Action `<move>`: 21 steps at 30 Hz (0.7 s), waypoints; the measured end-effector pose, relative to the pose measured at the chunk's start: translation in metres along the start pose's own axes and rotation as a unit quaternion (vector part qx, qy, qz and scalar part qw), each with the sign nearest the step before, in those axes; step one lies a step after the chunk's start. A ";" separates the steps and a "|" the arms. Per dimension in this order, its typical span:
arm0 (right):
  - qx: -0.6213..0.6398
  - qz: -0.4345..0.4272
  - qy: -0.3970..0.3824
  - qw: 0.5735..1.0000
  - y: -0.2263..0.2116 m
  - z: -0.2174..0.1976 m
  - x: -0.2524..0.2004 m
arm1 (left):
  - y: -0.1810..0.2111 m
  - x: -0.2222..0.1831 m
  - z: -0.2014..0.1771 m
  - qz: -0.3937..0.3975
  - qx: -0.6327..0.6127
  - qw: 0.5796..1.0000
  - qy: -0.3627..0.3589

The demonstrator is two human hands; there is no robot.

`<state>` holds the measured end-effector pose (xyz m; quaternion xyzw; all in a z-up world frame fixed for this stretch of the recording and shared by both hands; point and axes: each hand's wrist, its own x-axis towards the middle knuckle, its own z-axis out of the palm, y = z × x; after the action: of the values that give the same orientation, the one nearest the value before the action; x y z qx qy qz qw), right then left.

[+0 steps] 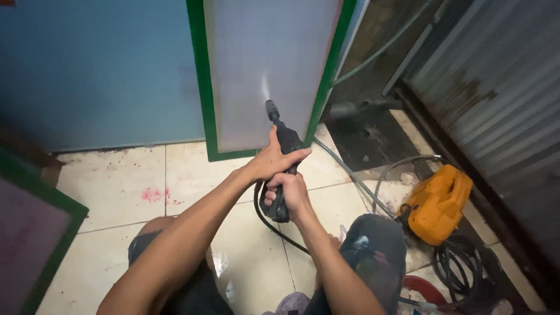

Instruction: Using a high-pressure water gun to wash a screen printing frame

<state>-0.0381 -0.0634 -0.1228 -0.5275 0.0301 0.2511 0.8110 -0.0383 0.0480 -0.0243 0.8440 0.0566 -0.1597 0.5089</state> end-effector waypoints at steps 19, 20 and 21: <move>-0.007 -0.006 0.019 1.000 0.003 0.010 0.000 | -0.004 -0.002 -0.001 0.016 -0.026 0.999 0.029; -0.023 0.002 0.016 1.000 -0.003 0.011 -0.002 | -0.010 0.006 0.000 0.011 -0.021 0.999 0.034; -0.040 0.009 0.013 0.999 -0.010 0.012 -0.004 | -0.016 0.014 0.000 0.006 -0.017 0.999 0.039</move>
<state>-0.0397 -0.0575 -0.1081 -0.5627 0.0353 0.2531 0.7862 -0.0295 0.0548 -0.0421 0.8414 0.0738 -0.1230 0.5211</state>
